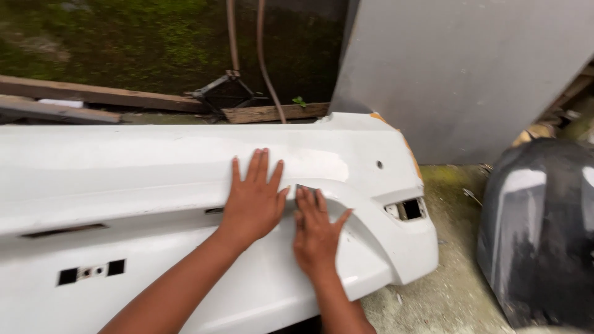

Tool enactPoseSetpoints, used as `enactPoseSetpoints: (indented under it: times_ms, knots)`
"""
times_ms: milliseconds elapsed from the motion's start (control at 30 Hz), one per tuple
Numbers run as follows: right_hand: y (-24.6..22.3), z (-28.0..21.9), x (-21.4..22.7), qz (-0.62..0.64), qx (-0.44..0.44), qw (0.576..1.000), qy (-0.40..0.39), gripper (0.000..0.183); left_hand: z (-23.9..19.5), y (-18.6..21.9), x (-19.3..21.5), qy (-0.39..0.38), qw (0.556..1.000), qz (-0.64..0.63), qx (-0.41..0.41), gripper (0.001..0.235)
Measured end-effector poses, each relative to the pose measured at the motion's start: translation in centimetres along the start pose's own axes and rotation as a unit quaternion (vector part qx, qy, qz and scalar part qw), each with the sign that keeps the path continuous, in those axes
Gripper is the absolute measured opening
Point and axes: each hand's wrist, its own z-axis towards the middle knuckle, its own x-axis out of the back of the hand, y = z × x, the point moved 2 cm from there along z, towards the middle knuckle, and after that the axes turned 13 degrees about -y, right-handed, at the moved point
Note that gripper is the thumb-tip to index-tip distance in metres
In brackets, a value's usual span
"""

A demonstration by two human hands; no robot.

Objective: The person uses a sanding block to smooth the surface of a white car bumper. They work methodically across the bumper's contours, occasionally pausing to inspect the sandpaper. Another person is visible in the background sanding a black car part.

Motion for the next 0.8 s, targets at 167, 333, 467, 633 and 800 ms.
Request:
enactPoseSetpoints:
  times_ms: [167, 333, 467, 633, 800]
  knots:
    - [4.2, 0.0, -0.2, 0.039, -0.090, 0.995, 0.011, 0.049, 1.1, -1.0, -3.9, 0.126, 0.988, 0.088, 0.007, 0.061]
    - [2.9, 0.3, -0.2, 0.026, -0.137, 0.990, -0.014, 0.048, 0.9, -0.6, -3.6, 0.140, 0.984, 0.112, 0.020, 0.060]
    - [0.8, 0.2, -1.1, -0.009, -0.078, 0.997, -0.014, 0.050, 0.8, -0.6, -3.7, 0.173, 0.979, 0.111, 0.012, 0.058]
    - [-2.6, 0.2, -0.8, 0.024, -0.024, 0.999, -0.033, 0.054, 0.8, -0.8, -3.3, 0.163, 0.978, 0.128, 0.009, 0.057]
    - [0.7, -0.1, 0.3, -0.016, 0.011, 1.000, -0.024, 0.050, 0.5, -0.8, -3.3, 0.192, 0.974, 0.120, 0.000, 0.057]
